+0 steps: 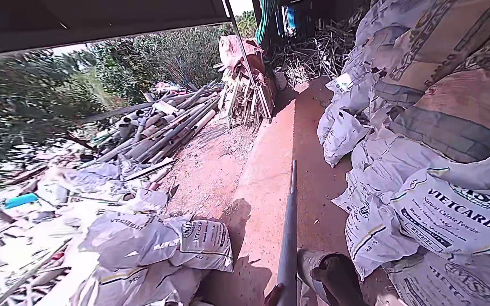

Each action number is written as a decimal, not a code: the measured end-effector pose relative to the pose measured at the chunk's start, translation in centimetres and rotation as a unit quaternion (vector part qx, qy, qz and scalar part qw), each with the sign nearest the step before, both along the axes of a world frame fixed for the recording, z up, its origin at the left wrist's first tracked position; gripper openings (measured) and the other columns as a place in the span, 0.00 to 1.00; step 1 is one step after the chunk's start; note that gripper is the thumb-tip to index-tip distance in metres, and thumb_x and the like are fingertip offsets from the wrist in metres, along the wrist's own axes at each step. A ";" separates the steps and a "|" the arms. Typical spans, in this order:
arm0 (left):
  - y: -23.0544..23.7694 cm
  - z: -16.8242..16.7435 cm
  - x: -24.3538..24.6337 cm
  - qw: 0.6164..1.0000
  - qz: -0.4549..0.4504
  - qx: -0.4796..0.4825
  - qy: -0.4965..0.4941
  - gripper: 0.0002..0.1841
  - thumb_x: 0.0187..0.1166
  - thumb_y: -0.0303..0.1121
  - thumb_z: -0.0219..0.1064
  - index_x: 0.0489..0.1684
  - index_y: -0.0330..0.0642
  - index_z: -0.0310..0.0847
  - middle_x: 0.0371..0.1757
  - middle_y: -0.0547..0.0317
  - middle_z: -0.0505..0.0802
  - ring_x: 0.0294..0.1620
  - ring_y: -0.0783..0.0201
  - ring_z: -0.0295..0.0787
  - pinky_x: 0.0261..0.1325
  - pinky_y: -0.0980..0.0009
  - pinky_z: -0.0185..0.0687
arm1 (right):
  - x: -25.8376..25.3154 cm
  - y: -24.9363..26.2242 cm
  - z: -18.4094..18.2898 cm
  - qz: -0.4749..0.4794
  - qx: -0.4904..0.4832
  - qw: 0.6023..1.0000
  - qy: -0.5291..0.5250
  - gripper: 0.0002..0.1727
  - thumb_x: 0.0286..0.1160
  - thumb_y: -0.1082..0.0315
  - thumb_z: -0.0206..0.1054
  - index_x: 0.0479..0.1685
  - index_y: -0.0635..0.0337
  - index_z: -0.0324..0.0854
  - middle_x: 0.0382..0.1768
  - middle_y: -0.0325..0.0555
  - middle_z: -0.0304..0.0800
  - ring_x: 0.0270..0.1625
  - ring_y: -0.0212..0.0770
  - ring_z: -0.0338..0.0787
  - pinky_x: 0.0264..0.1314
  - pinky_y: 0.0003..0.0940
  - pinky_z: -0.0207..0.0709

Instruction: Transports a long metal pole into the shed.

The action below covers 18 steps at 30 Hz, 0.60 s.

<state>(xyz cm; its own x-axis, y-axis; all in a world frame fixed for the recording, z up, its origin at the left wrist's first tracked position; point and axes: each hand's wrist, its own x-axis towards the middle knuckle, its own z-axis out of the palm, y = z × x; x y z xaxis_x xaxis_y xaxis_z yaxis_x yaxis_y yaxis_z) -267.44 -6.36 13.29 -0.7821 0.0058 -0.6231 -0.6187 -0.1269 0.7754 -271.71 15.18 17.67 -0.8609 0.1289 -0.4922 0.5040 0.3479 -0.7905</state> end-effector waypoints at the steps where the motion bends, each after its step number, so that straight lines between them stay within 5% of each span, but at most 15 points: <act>1: 0.1 -0.4 -2.9 1.000 0.001 -0.003 -0.004 0.20 0.93 0.38 0.48 0.65 0.32 0.78 0.44 0.55 0.92 0.42 0.71 0.90 0.51 0.69 0.88 | -2.9 -0.1 -1.0 -0.004 0.007 1.000 0.008 0.25 0.54 0.60 0.81 0.05 0.52 0.67 0.09 0.33 0.68 0.16 0.33 0.69 0.26 0.39 0.65; 11: 1.8 0.2 -32.0 0.999 -0.032 0.009 -0.007 0.18 0.92 0.36 0.49 0.60 0.33 0.81 0.42 0.57 0.93 0.39 0.72 0.90 0.48 0.72 0.88 | -29.9 1.8 1.4 -0.042 0.048 0.998 -0.003 0.24 0.57 0.62 0.82 0.07 0.52 0.68 0.11 0.33 0.68 0.18 0.33 0.69 0.29 0.39 0.66; 18: 7.5 -1.6 -51.6 0.998 -0.053 0.006 -0.016 0.18 0.92 0.37 0.50 0.61 0.34 0.82 0.42 0.55 0.94 0.39 0.70 0.91 0.47 0.70 0.90 | -48.8 7.1 -2.3 -0.077 0.009 0.997 0.001 0.24 0.54 0.64 0.81 0.06 0.51 0.66 0.09 0.31 0.65 0.16 0.31 0.66 0.26 0.35 0.64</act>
<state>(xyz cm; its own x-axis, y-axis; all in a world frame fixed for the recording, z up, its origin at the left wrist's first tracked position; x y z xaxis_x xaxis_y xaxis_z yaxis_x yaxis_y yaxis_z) -319.03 1.15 11.67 -0.7568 0.0957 -0.6466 -0.6530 -0.0688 0.7542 -320.50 22.30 15.34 -0.8313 0.2681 -0.4869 0.5510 0.2814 -0.7857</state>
